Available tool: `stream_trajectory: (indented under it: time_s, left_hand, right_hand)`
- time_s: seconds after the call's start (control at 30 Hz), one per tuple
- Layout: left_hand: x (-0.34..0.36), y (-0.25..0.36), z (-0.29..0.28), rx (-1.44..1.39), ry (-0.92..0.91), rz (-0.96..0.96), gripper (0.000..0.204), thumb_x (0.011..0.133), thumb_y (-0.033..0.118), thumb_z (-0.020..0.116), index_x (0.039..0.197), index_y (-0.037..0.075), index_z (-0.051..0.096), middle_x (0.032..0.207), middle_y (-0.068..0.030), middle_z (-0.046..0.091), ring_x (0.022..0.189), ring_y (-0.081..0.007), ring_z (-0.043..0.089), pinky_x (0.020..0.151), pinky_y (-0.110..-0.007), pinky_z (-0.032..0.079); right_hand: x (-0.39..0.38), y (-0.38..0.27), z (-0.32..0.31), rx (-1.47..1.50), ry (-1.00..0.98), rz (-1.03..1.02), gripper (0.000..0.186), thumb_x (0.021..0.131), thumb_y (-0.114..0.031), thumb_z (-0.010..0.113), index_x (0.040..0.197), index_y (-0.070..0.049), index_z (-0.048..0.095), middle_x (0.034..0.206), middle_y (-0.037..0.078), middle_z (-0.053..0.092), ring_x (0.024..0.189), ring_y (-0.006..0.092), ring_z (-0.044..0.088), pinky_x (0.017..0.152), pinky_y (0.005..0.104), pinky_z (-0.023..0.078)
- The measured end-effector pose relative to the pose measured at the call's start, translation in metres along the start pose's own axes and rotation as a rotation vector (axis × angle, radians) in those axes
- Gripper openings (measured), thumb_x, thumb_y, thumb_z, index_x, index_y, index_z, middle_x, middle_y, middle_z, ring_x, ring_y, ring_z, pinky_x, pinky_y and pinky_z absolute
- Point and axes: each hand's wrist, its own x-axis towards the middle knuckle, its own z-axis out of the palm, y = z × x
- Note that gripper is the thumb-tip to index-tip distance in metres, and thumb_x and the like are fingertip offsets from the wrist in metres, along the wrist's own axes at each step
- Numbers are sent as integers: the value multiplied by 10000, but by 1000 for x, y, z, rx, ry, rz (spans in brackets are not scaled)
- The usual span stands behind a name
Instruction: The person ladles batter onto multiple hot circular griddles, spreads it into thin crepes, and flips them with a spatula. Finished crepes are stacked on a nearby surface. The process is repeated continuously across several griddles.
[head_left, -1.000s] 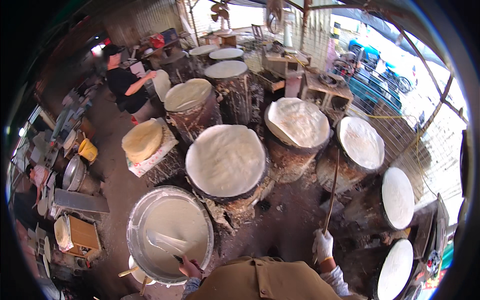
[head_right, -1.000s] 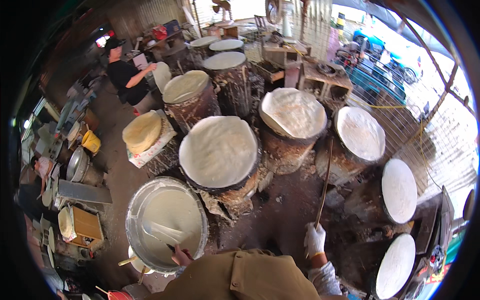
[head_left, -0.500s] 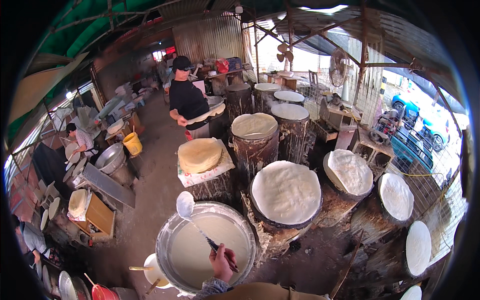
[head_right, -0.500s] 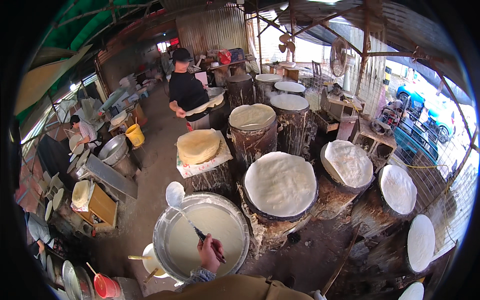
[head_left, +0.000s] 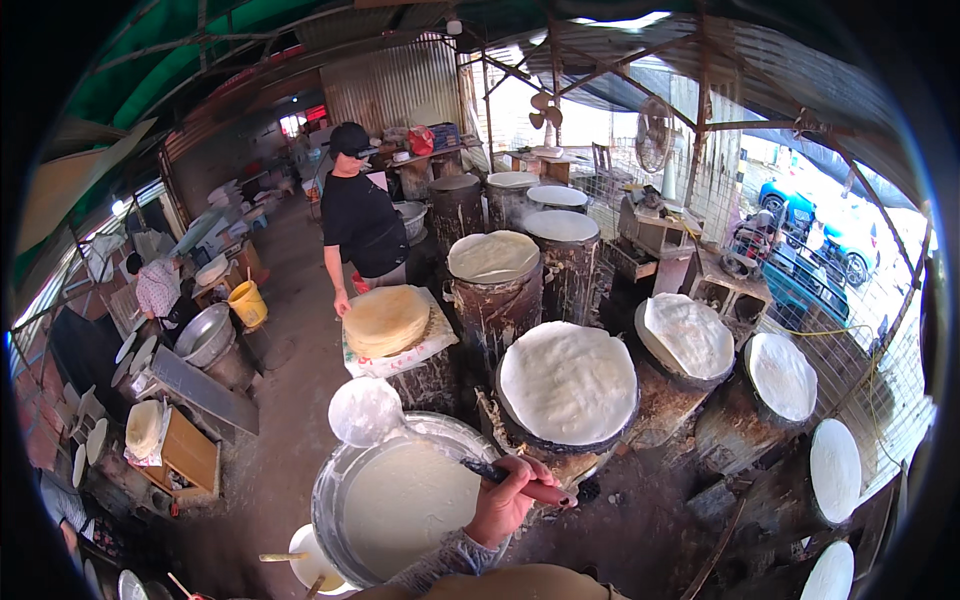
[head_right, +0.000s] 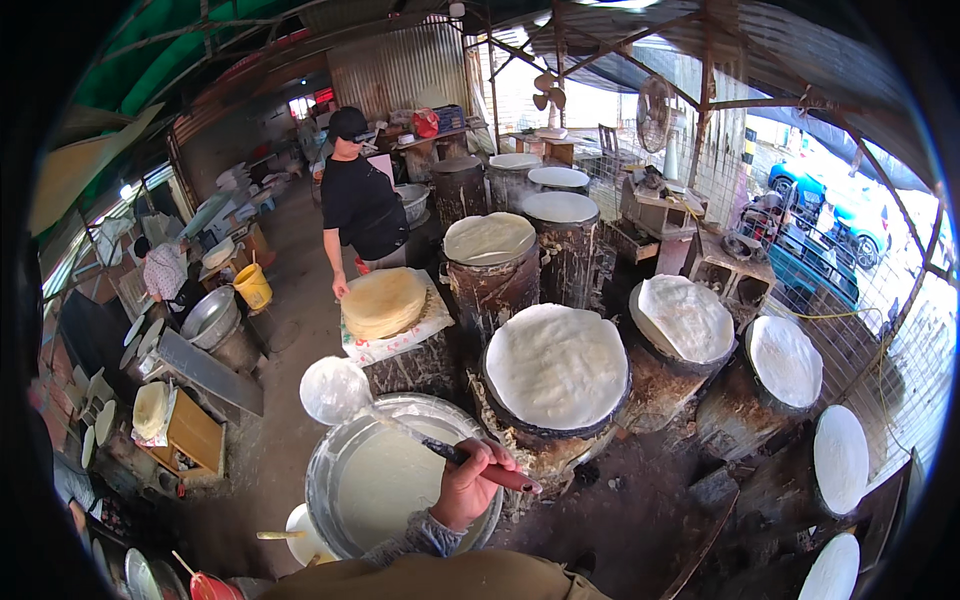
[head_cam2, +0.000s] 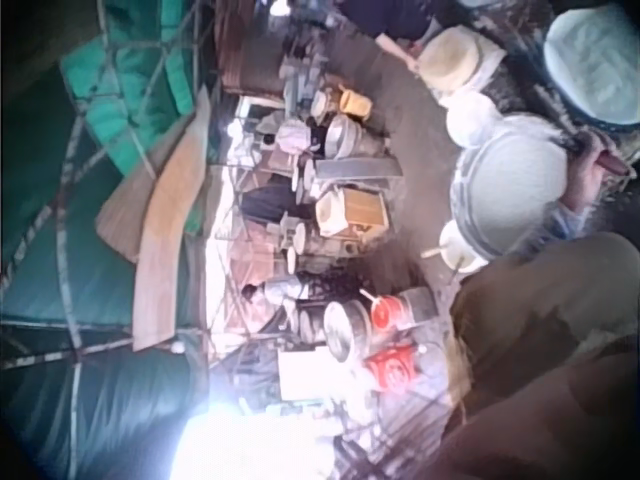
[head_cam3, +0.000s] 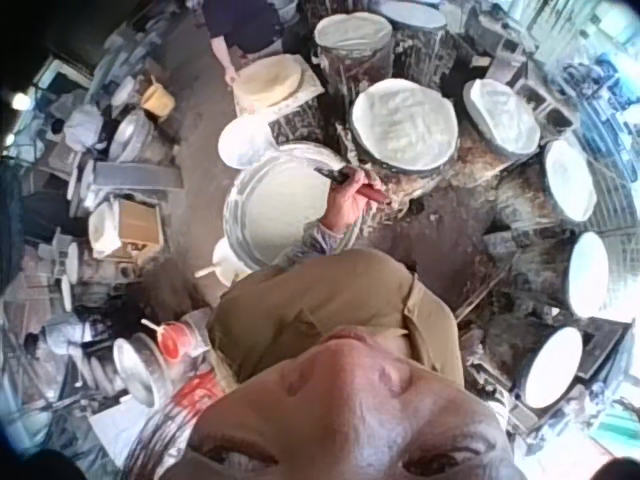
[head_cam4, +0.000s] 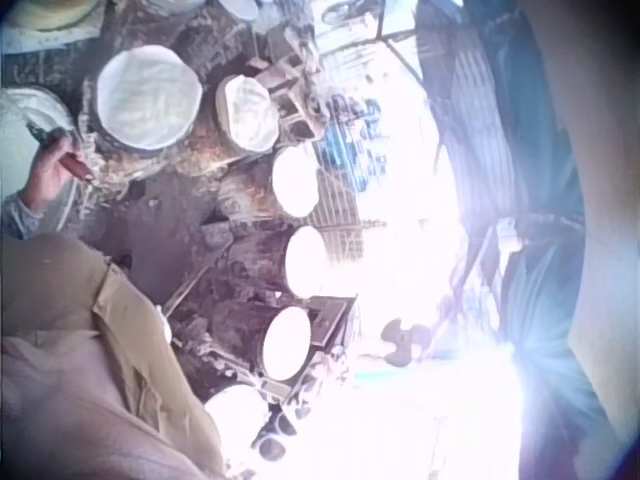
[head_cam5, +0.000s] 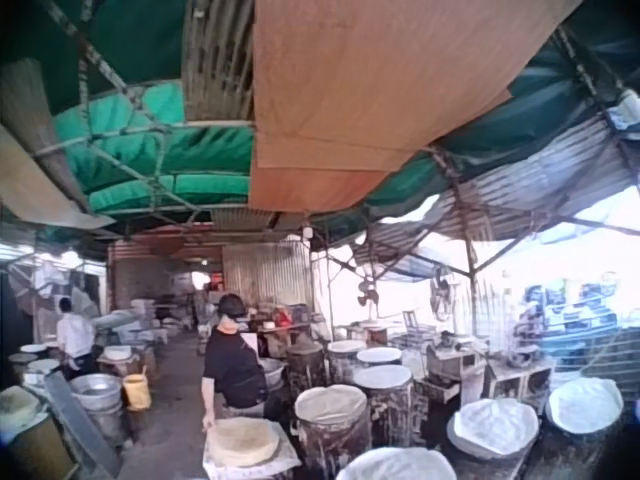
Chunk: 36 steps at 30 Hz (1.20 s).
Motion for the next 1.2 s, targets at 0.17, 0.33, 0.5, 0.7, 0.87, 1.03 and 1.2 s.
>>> stream_trajectory:
  time_s: [0.17,0.33,0.5,0.7,0.87,1.03,1.2]
  left_hand:
    - [3,-14,29,70,-64,-78,230,969,291,592,861,95,539,929,-68,591,915,-231,567,883,-451,466]
    - [8,-11,-14,192,-214,-120,317,1028,397,463,935,99,520,955,-24,513,939,-180,509,914,-375,453]
    - [3,-36,12,114,-253,-226,301,997,413,516,970,135,629,976,-17,641,944,-209,581,891,-411,467]
    - [0,-58,39,44,-370,-333,286,994,366,537,1000,109,662,1002,-26,669,955,-212,596,902,-406,469]
    - [-8,-75,56,70,-407,-406,287,998,359,531,1004,99,652,1006,-29,662,951,-213,595,941,-411,460]
    - [-20,-93,66,84,-466,-460,265,1001,359,519,990,123,640,999,-22,651,949,-212,586,950,-422,459]
    - [-44,-103,85,124,-494,-462,248,1001,337,523,894,124,593,976,-37,627,962,-240,571,917,-422,456]
  right_hand:
    - [-38,44,-48,64,192,5,207,940,-286,619,841,-104,616,605,-20,517,454,88,422,430,250,317]
    - [-68,35,-30,395,89,112,255,899,-315,626,771,-95,614,593,-33,492,461,85,419,427,256,310]
    - [-125,39,-62,521,97,211,305,947,-338,604,747,-111,567,546,-64,396,401,50,323,381,228,230]
    - [-164,60,-77,729,57,255,305,970,-350,573,776,-115,558,543,-73,374,398,44,314,369,228,224]
    - [-138,72,-72,628,428,99,267,943,-304,583,774,-98,604,605,-48,478,471,55,400,422,232,319]
    - [-106,105,-83,208,710,-72,324,910,-337,620,969,-25,683,795,135,683,782,198,649,739,336,487]
    - [-106,128,-180,146,1224,-218,395,954,-344,575,1234,-69,616,1003,185,702,914,335,672,828,379,504]
